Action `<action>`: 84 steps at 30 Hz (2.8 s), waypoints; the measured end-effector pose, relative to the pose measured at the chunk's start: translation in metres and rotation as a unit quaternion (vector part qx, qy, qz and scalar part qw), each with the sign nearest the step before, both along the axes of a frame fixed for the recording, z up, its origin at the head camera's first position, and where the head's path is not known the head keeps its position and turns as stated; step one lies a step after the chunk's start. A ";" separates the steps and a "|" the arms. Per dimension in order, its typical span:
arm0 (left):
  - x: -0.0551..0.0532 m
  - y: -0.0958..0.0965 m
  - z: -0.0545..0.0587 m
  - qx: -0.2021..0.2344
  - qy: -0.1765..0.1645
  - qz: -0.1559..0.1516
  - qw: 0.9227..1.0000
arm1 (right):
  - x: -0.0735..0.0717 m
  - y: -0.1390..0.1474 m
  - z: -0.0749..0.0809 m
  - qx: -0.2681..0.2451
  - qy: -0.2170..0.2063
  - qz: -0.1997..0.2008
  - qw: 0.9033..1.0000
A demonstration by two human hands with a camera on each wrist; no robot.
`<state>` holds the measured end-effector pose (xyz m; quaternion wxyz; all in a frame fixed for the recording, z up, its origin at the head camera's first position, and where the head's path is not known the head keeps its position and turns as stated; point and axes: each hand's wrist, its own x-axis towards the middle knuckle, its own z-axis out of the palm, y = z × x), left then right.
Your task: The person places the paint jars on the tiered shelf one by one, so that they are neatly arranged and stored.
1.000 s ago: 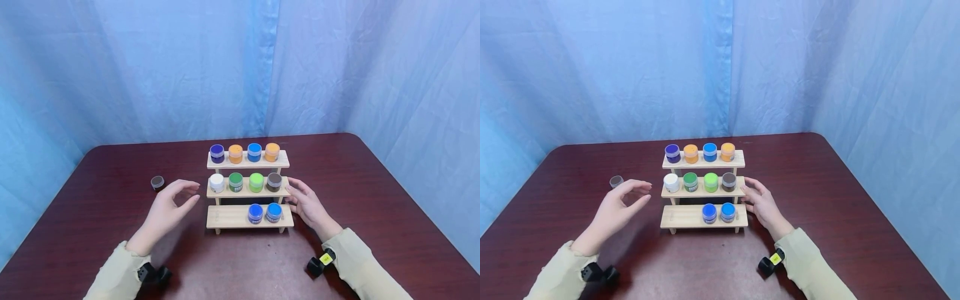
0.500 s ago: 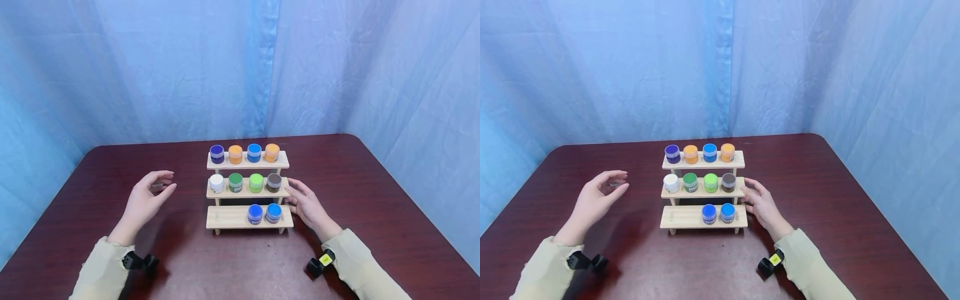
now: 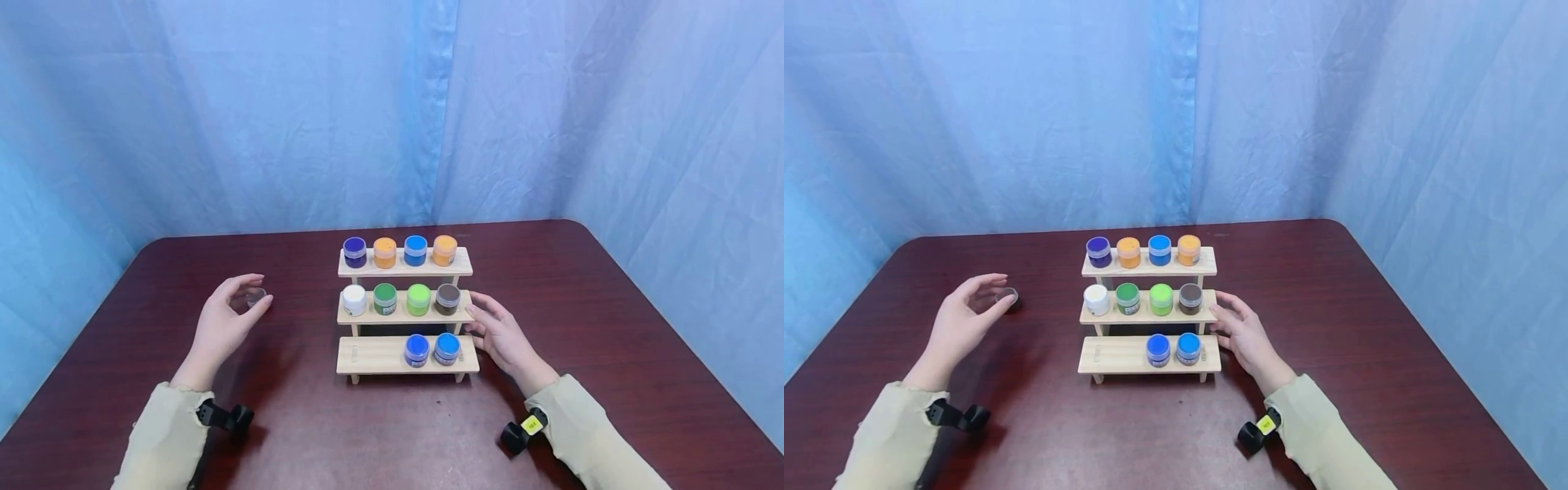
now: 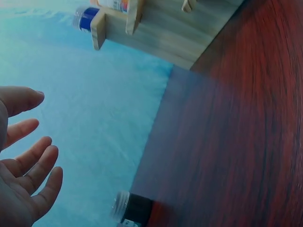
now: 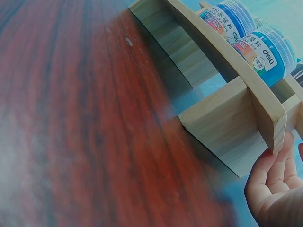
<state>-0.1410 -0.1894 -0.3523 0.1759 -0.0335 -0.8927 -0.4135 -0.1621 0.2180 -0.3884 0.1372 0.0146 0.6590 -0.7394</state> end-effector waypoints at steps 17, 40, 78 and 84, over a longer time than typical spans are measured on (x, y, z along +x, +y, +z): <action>-0.017 -0.012 -0.016 0.014 -0.062 0.000 0.998 | -0.001 0.000 -0.002 -0.001 -0.004 -0.004 1.000; -0.041 -0.031 -0.035 -0.037 -0.160 -0.019 0.986 | -0.003 0.000 0.000 -0.014 -0.001 0.006 1.000; -0.040 -0.032 -0.047 -0.034 -0.148 0.015 0.988 | -0.002 0.000 -0.003 -0.025 0.002 0.005 1.000; -0.039 -0.029 -0.046 -0.040 -0.133 0.018 0.990 | -0.002 0.000 -0.002 -0.020 0.000 0.003 1.000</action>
